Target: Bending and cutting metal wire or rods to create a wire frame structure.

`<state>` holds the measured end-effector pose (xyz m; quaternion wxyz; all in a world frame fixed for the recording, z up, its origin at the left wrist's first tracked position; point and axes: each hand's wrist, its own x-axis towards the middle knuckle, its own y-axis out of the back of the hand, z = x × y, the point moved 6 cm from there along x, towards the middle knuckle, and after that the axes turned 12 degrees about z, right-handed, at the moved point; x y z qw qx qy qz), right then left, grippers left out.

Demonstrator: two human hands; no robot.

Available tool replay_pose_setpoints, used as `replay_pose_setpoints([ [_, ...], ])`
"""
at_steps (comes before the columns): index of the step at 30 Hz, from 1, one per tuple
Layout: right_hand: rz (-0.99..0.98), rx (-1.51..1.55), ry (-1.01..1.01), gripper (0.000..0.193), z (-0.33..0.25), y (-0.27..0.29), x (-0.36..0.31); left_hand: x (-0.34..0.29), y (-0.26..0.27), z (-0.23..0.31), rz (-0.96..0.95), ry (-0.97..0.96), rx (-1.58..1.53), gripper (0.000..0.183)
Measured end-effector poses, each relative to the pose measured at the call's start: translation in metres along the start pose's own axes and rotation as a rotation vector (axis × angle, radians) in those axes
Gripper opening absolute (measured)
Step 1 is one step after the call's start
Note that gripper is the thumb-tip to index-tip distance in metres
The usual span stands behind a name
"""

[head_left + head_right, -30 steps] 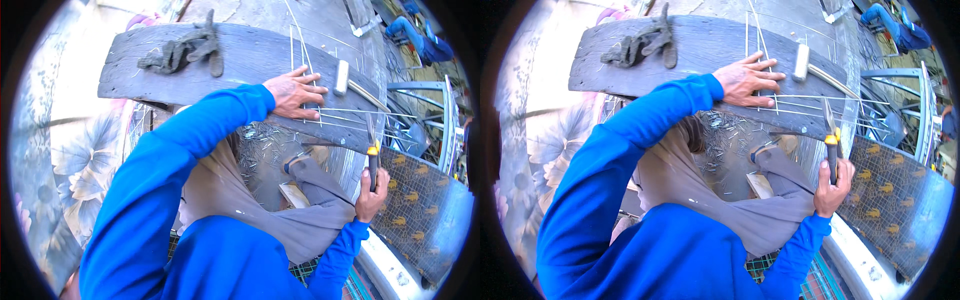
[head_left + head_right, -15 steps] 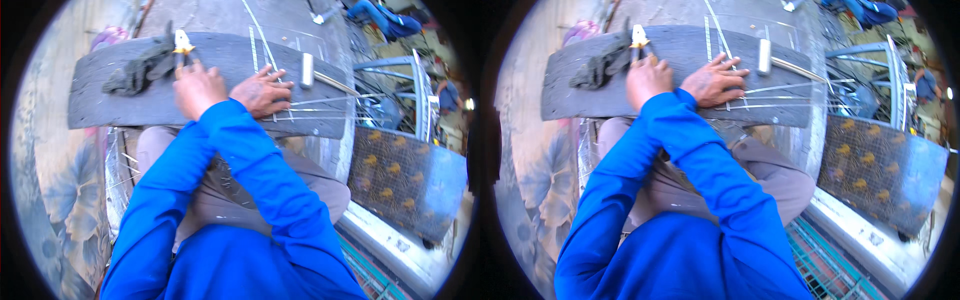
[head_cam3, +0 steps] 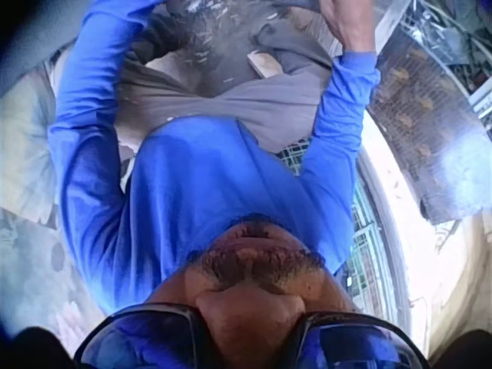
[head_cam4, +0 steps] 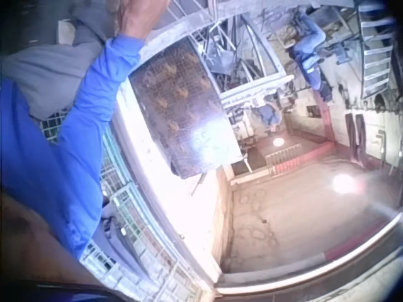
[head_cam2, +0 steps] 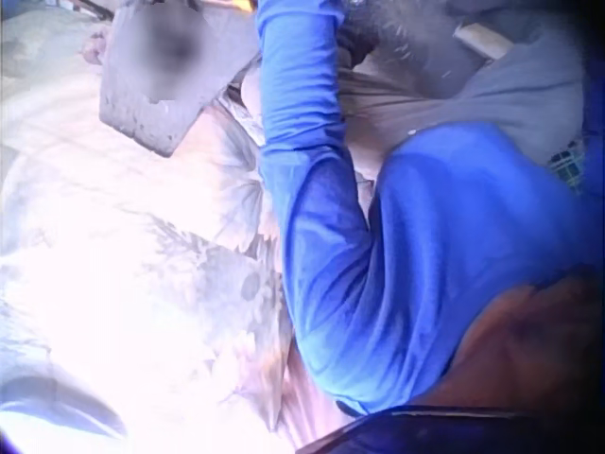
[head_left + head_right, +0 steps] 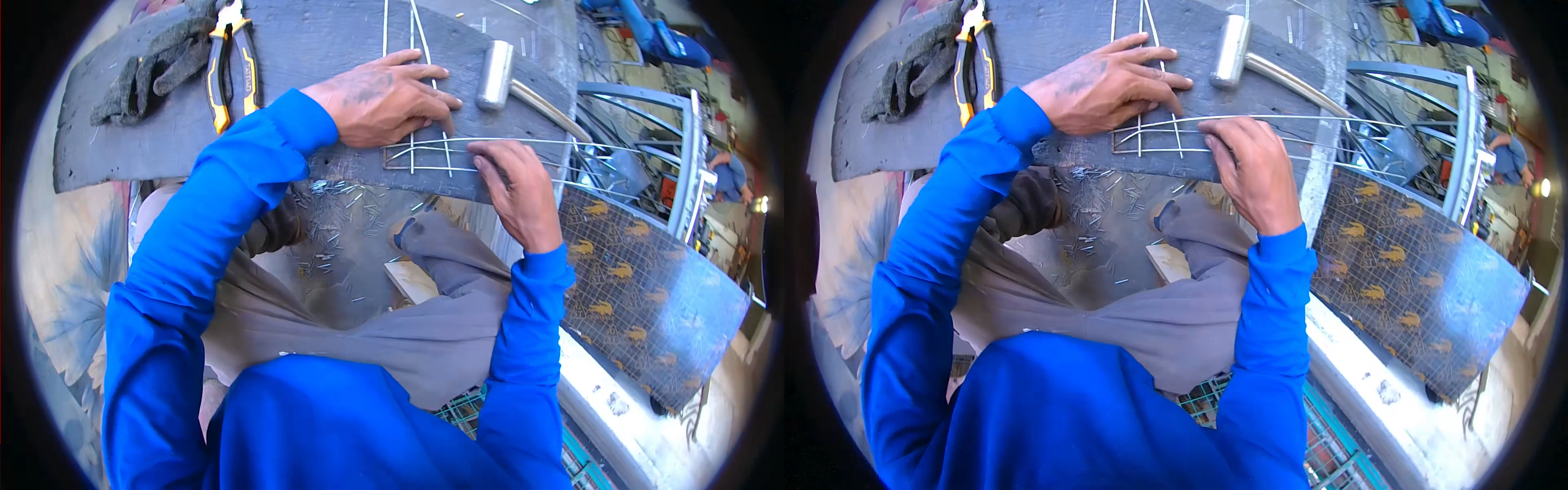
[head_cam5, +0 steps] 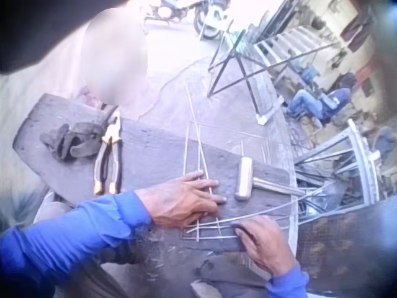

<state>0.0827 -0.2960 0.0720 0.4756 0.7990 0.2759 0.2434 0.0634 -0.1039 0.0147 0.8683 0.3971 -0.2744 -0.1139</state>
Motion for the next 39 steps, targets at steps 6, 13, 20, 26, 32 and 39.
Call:
replay_pose_setpoints([
  [6,0.101,-0.037,0.011,0.014,-0.005,-0.003,0.004,0.004,0.006,-0.007,0.043,-0.030,-0.023,0.029],
  [13,0.123,-0.082,-0.093,0.011,-0.001,-0.011,0.001,0.020,0.014,-0.009,-0.046,0.034,-0.074,0.034],
  [20,0.092,-0.016,-0.043,0.011,-0.001,-0.012,0.007,0.015,0.018,-0.007,0.020,-0.029,-0.225,0.035],
  [26,0.040,0.012,-0.115,0.011,0.001,-0.010,0.007,0.018,0.021,-0.005,-0.009,-0.015,-0.253,0.031],
  [32,0.019,0.010,-0.080,0.012,-0.002,-0.010,0.008,0.007,0.010,-0.009,0.109,-0.051,-0.143,0.030],
  [39,-0.004,0.128,-0.190,0.010,0.006,-0.016,0.004,0.004,0.012,-0.009,0.223,-0.084,-0.184,0.028],
])
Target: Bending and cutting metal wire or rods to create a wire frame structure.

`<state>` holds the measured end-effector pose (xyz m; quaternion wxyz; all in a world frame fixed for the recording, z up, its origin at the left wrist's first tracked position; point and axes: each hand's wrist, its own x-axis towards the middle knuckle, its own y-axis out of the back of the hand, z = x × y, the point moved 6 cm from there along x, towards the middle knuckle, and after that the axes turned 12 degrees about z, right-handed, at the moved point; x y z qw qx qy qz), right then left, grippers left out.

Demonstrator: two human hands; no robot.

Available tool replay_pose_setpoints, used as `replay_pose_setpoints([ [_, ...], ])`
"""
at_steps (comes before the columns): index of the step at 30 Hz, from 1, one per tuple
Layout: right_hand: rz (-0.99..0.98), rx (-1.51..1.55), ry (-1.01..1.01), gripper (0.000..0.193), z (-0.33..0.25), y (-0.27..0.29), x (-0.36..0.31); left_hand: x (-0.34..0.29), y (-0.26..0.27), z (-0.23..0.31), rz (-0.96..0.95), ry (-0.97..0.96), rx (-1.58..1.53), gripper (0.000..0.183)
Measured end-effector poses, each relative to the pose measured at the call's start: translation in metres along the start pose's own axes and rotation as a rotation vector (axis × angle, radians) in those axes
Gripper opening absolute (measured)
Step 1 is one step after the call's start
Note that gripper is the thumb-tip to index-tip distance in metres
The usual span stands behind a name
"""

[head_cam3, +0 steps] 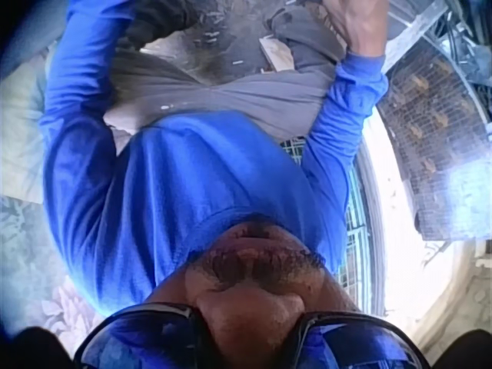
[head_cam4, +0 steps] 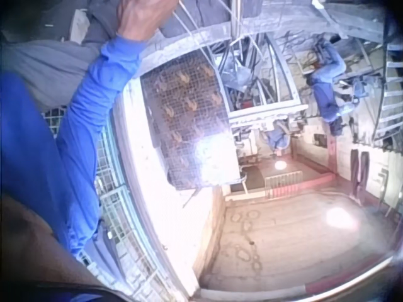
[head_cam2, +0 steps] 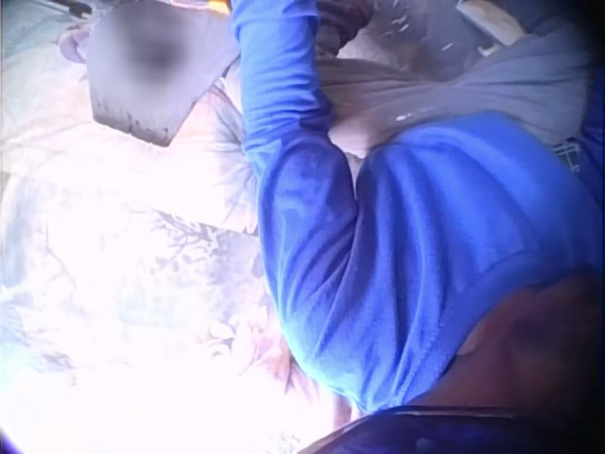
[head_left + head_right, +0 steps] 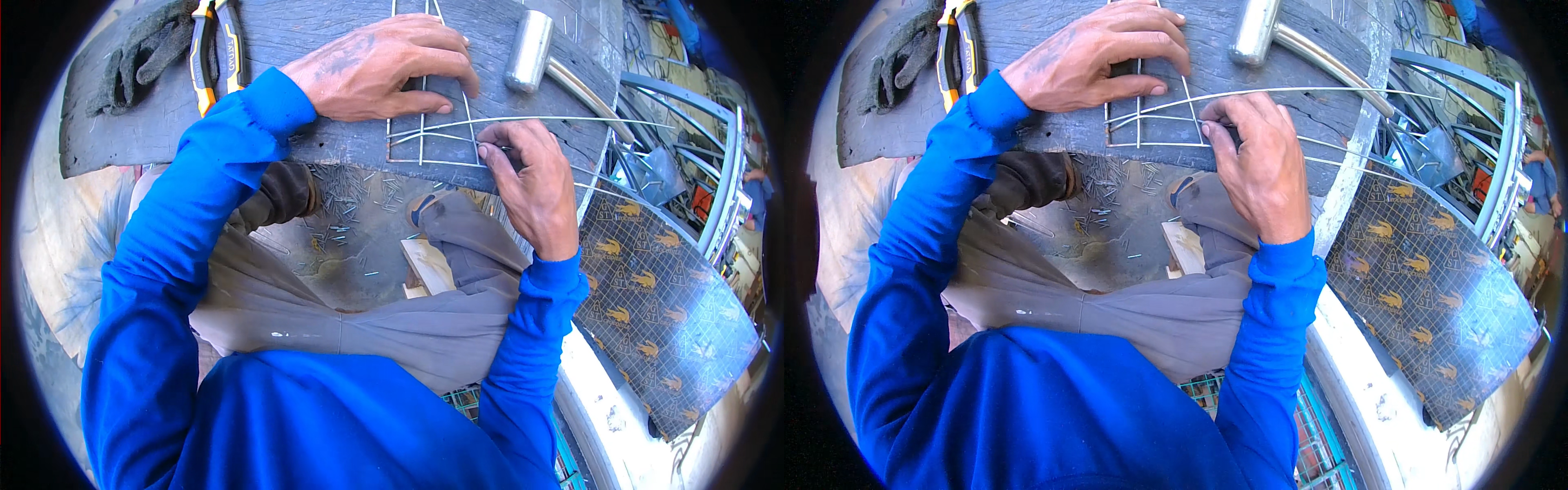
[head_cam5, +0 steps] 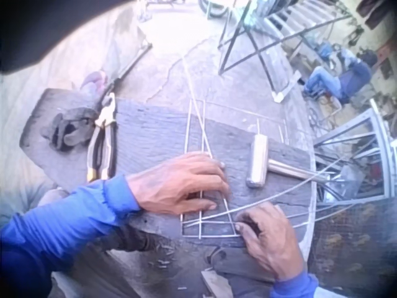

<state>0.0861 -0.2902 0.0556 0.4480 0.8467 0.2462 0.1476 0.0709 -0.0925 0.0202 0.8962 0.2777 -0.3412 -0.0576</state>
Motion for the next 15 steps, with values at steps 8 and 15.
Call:
replay_pose_setpoints([
  [8,-0.035,-0.033,-0.009,0.010,-0.003,0.002,0.004,-0.003,0.005,-0.004,-0.001,0.054,-0.053,0.026],
  [15,-0.064,-0.074,0.009,0.011,-0.005,0.003,0.003,-0.005,0.010,0.003,-0.165,0.050,-0.066,0.018],
])
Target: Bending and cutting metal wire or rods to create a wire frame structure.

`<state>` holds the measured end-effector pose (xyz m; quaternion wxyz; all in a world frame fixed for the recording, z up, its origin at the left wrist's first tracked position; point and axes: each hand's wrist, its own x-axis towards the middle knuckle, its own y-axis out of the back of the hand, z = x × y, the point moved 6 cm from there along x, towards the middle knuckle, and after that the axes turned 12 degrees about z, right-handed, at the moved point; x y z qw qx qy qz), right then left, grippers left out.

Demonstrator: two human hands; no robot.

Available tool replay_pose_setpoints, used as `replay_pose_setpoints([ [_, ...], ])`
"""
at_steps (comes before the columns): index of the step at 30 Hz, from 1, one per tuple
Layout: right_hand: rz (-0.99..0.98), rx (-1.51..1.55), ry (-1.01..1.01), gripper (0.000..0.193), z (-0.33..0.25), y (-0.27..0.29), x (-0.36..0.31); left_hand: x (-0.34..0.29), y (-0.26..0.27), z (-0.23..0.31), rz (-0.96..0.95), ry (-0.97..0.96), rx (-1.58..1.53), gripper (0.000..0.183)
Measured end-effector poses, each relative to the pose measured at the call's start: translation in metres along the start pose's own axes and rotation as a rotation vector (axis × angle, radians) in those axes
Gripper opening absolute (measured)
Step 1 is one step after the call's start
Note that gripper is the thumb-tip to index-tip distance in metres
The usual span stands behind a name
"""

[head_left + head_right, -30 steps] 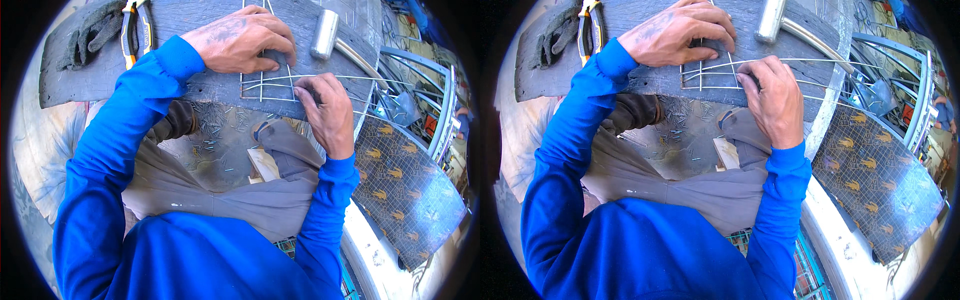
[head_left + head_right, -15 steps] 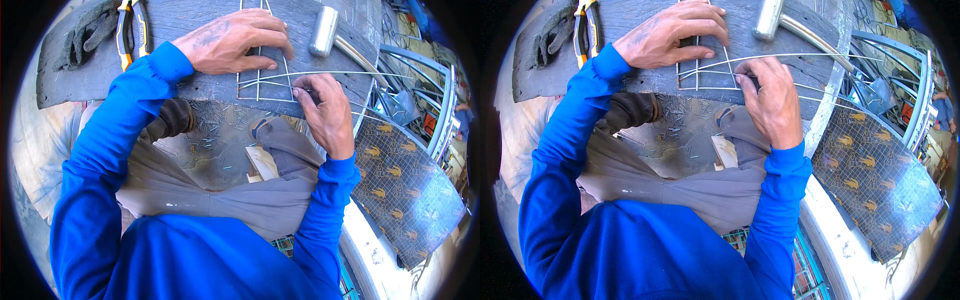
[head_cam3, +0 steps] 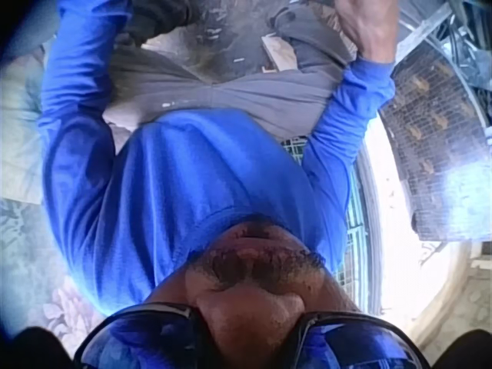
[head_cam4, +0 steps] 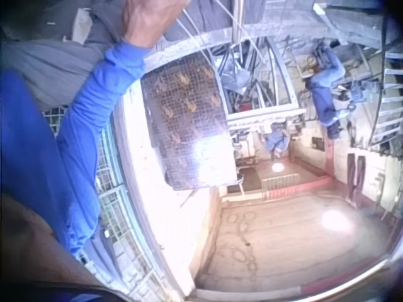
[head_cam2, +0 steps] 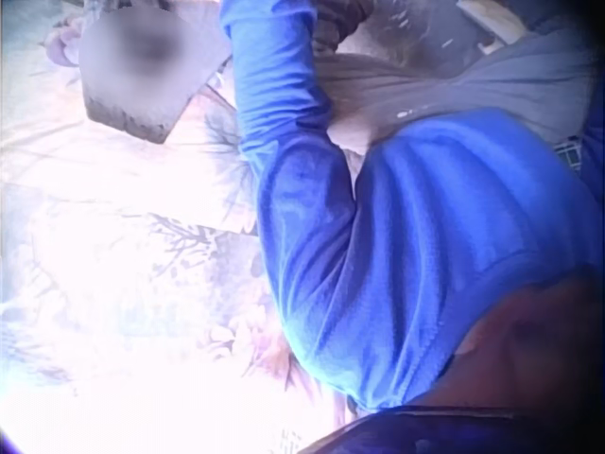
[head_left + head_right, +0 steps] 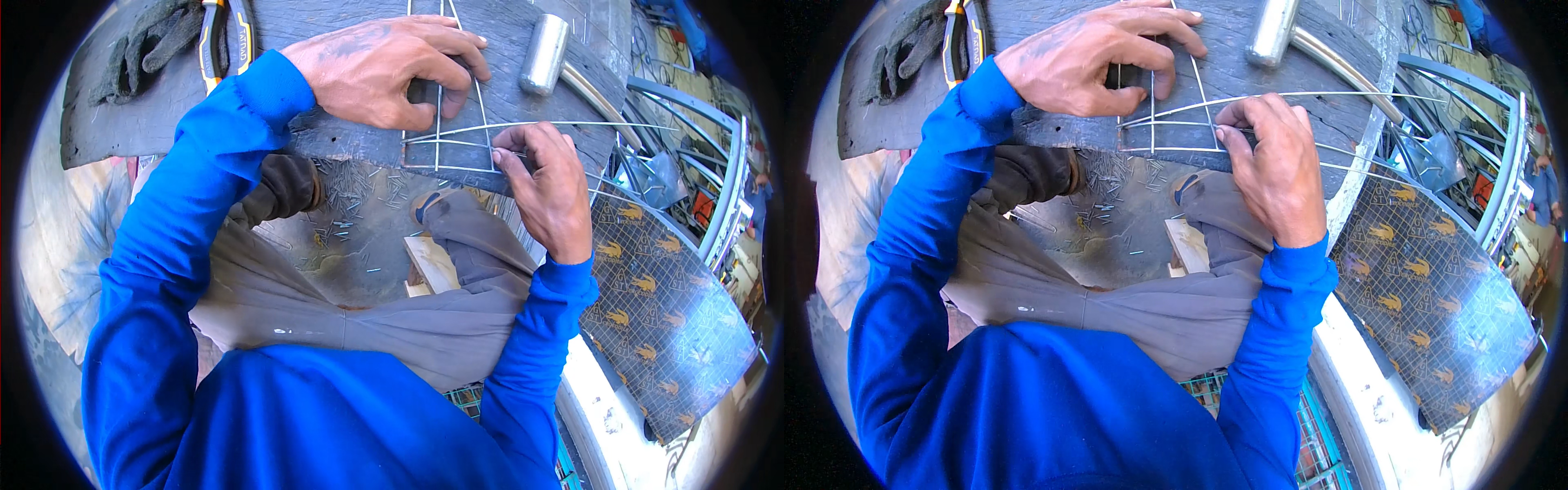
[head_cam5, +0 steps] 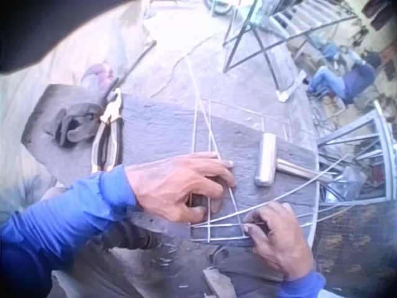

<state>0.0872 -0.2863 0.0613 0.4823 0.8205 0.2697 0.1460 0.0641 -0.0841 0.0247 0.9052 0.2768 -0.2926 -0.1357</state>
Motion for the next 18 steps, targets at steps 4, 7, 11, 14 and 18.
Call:
replay_pose_setpoints([
  [4,-0.033,-0.026,0.040,0.013,-0.002,0.001,0.000,-0.005,-0.005,0.001,0.109,-0.101,0.084,0.022],
  [7,-0.035,-0.015,0.037,0.013,0.002,0.002,-0.002,0.001,0.001,0.007,0.043,-0.067,0.042,0.020],
  [11,-0.034,0.018,0.055,0.012,0.003,0.002,0.000,0.000,-0.004,0.000,-0.044,-0.030,-0.054,0.016],
  [14,-0.041,0.043,0.027,0.011,0.009,0.002,0.000,0.002,0.001,0.007,-0.027,-0.040,-0.062,0.018],
  [18,-0.072,0.037,-0.015,0.011,0.011,0.002,0.001,0.005,-0.003,0.001,-0.029,0.016,-0.164,0.021],
])
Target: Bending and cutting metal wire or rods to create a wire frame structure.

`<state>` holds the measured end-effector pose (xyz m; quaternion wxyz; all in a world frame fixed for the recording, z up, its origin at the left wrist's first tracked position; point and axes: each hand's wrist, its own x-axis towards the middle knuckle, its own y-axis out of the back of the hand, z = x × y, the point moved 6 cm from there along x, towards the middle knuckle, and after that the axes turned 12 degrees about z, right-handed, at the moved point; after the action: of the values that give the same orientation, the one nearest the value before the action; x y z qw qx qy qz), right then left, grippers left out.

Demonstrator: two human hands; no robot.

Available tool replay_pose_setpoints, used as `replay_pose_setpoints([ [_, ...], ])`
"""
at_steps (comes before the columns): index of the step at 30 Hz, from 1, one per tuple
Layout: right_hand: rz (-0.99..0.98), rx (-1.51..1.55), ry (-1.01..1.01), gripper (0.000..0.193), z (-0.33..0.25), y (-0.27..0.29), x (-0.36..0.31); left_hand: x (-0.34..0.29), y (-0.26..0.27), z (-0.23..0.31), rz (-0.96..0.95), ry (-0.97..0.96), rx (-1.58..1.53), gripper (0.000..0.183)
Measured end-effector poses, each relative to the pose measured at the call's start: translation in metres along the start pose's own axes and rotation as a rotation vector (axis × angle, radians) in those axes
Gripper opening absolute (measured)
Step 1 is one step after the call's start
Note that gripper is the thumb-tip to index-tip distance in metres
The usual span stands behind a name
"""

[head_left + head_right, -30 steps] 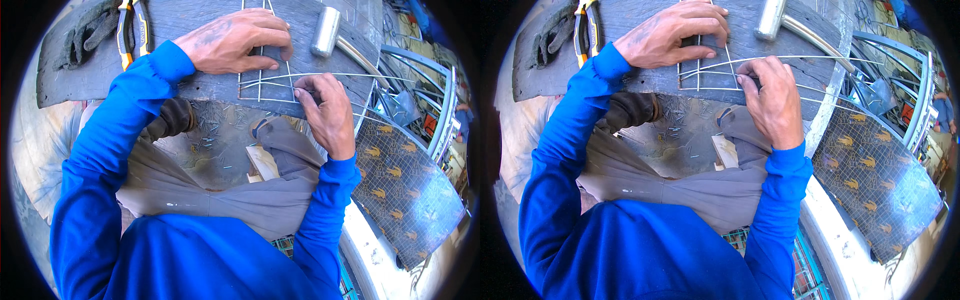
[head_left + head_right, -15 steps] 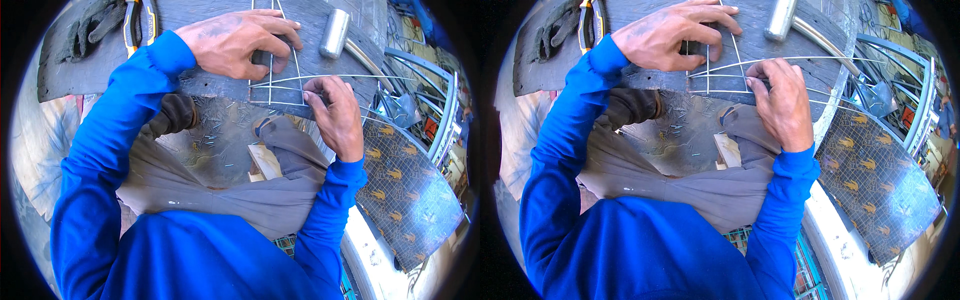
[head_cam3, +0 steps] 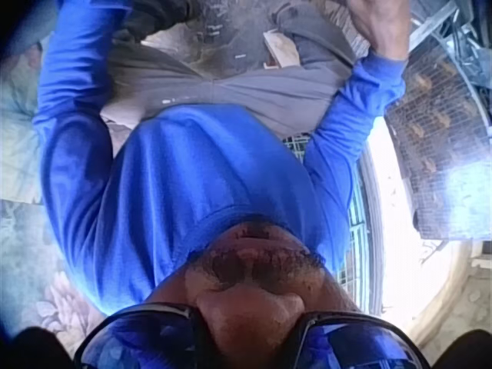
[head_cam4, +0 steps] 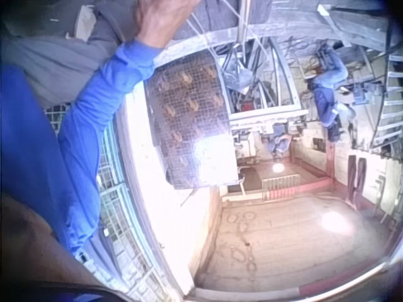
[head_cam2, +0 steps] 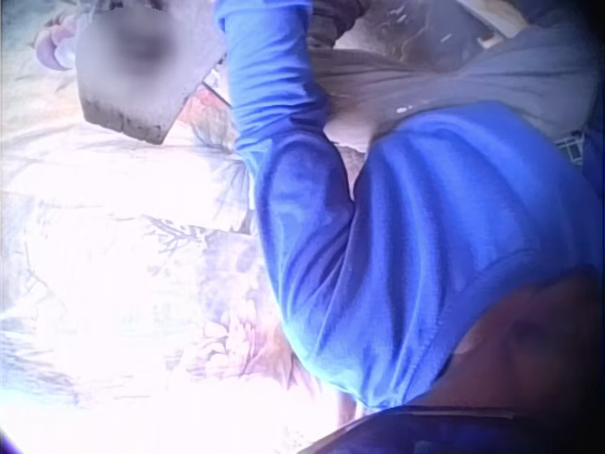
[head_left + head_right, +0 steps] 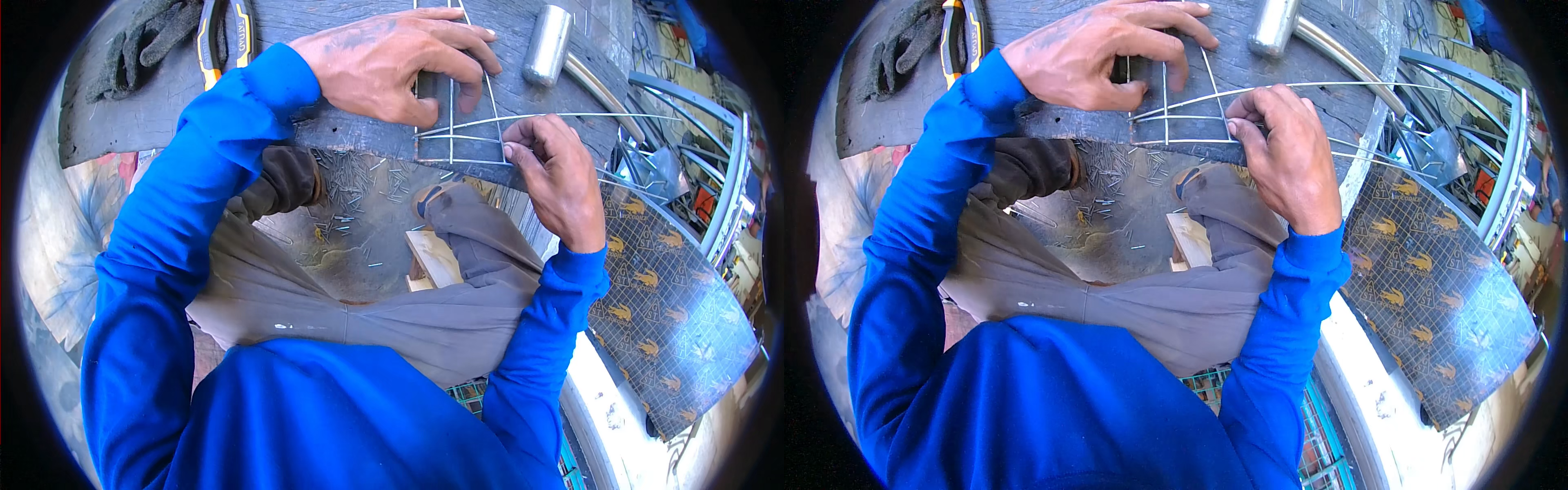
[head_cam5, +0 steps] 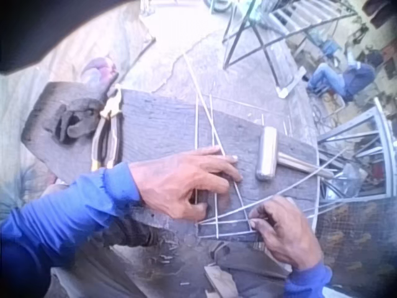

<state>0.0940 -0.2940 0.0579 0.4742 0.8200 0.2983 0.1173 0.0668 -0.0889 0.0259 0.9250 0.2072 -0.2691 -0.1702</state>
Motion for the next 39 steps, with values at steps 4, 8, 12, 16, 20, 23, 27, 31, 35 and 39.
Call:
replay_pose_setpoints([
  [4,-0.013,0.033,-0.029,0.012,0.002,-0.003,0.002,0.004,0.008,0.009,-0.162,0.051,0.026,0.022],
  [8,-0.026,0.016,-0.025,0.012,0.003,-0.004,0.003,0.001,0.004,0.002,-0.270,-0.008,0.082,0.022],
  [12,-0.012,0.001,0.015,0.012,0.001,-0.003,0.001,0.001,0.004,0.004,-0.285,0.010,0.097,0.022],
  [16,-0.005,-0.025,0.013,0.012,0.002,-0.005,0.001,0.001,0.003,0.003,-0.304,0.000,0.143,0.023],
  [20,0.023,-0.016,0.031,0.013,0.007,-0.005,-0.001,0.002,-0.001,0.001,-0.318,0.000,0.151,0.022],
  [23,0.051,0.002,0.055,0.016,0.004,-0.005,-0.001,0.000,0.003,0.000,-0.313,0.045,0.170,0.021],
  [27,0.065,0.064,-0.032,0.017,0.009,-0.001,-0.003,0.011,0.010,0.016,-0.345,0.106,0.051,0.018],
  [31,0.079,0.041,-0.034,0.020,0.004,0.002,0.000,0.011,0.010,-0.007,-0.158,0.052,0.038,0.022],
  [35,0.128,0.048,-0.020,0.022,0.008,0.009,0.002,0.012,0.010,-0.008,-0.070,0.000,0.099,0.033],
  [39,0.348,-0.033,-0.032,0.023,0.012,0.029,0.004,0.018,0.012,0.005,-0.052,0.007,0.110,0.037],
])
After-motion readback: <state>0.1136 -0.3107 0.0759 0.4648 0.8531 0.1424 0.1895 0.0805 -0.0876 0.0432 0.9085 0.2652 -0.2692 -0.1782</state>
